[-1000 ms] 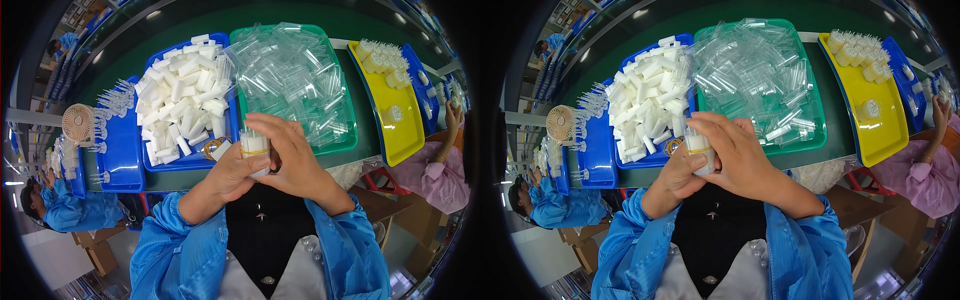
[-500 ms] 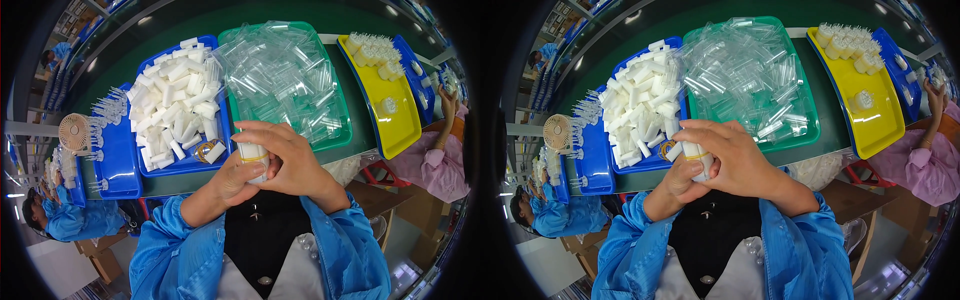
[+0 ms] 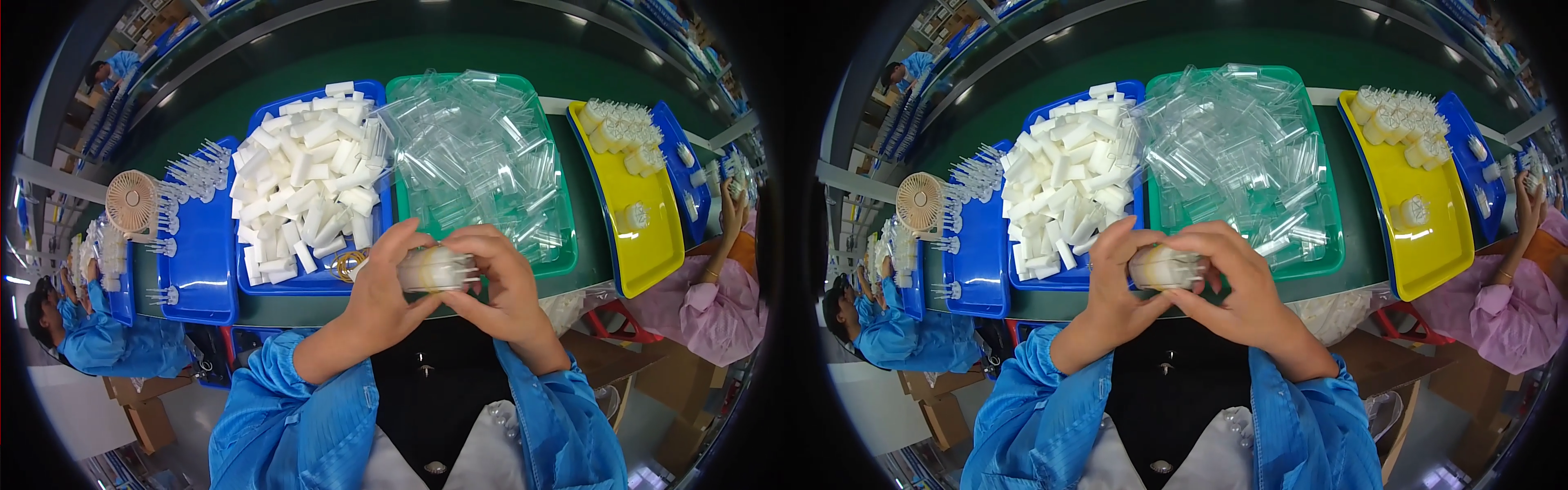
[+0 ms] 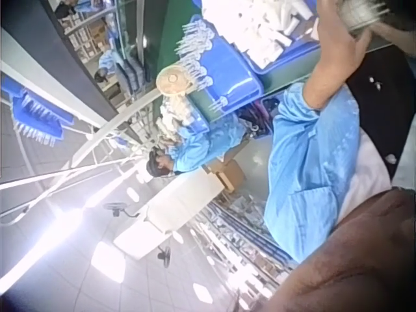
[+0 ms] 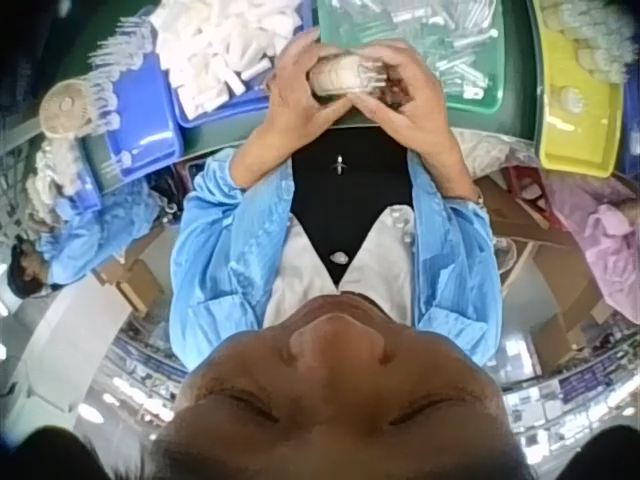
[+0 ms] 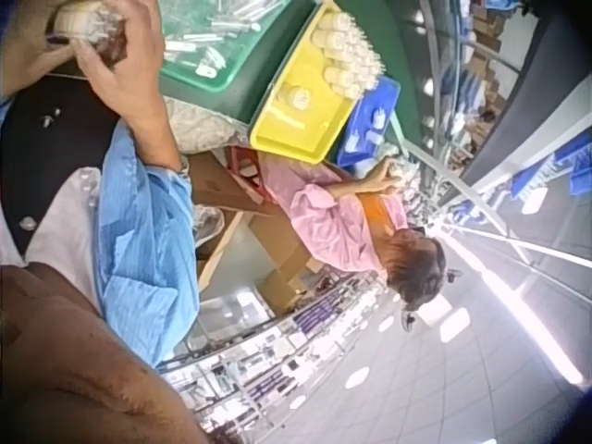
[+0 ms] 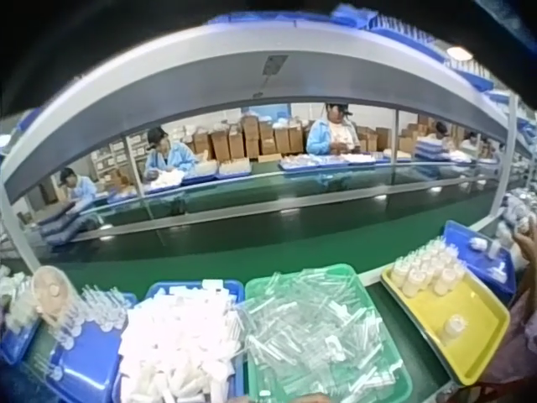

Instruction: The person places clear plastic sleeves over foam pieces and secures them into bundles with rubber bands. The person then inserts foam pieces onto the prongs of plastic bases and secures the assembled bundles with rubber bands.

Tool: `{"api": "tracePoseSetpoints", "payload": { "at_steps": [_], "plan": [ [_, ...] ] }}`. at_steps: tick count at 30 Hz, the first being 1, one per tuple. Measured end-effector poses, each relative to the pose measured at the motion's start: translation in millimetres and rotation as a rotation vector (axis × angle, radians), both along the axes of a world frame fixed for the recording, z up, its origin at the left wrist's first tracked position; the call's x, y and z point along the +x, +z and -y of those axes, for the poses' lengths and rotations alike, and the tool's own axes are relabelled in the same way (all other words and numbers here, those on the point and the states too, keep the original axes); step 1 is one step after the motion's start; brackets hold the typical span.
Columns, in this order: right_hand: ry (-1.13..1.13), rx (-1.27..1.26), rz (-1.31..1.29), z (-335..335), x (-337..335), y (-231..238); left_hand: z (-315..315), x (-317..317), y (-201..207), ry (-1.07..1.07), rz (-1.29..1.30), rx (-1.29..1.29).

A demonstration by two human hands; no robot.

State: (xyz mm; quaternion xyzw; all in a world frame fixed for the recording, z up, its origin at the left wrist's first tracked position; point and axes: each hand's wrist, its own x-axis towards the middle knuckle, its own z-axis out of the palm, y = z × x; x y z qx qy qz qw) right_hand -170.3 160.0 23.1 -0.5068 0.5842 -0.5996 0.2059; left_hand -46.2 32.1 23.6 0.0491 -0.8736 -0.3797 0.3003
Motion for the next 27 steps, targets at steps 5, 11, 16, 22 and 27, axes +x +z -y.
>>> {"api": "tracePoseSetpoints", "payload": {
  "at_steps": [5,11,16,22,27],
  "plan": [
    [0.067,-0.168,0.412,-5,-4,-5,6,7,0,-0.131,-0.036,0.489],
    [0.107,-0.202,0.399,-7,-3,-6,8,8,0,-0.089,-0.106,0.347],
    [0.107,-0.229,0.411,-9,-1,-9,2,8,2,-0.049,-0.133,0.332],
    [0.061,-0.151,0.571,-12,5,-4,6,9,-7,-0.131,-0.152,0.454],
    [0.001,-0.081,0.653,-12,7,-7,2,9,-6,-0.1,-0.139,0.528]
  ]
}}
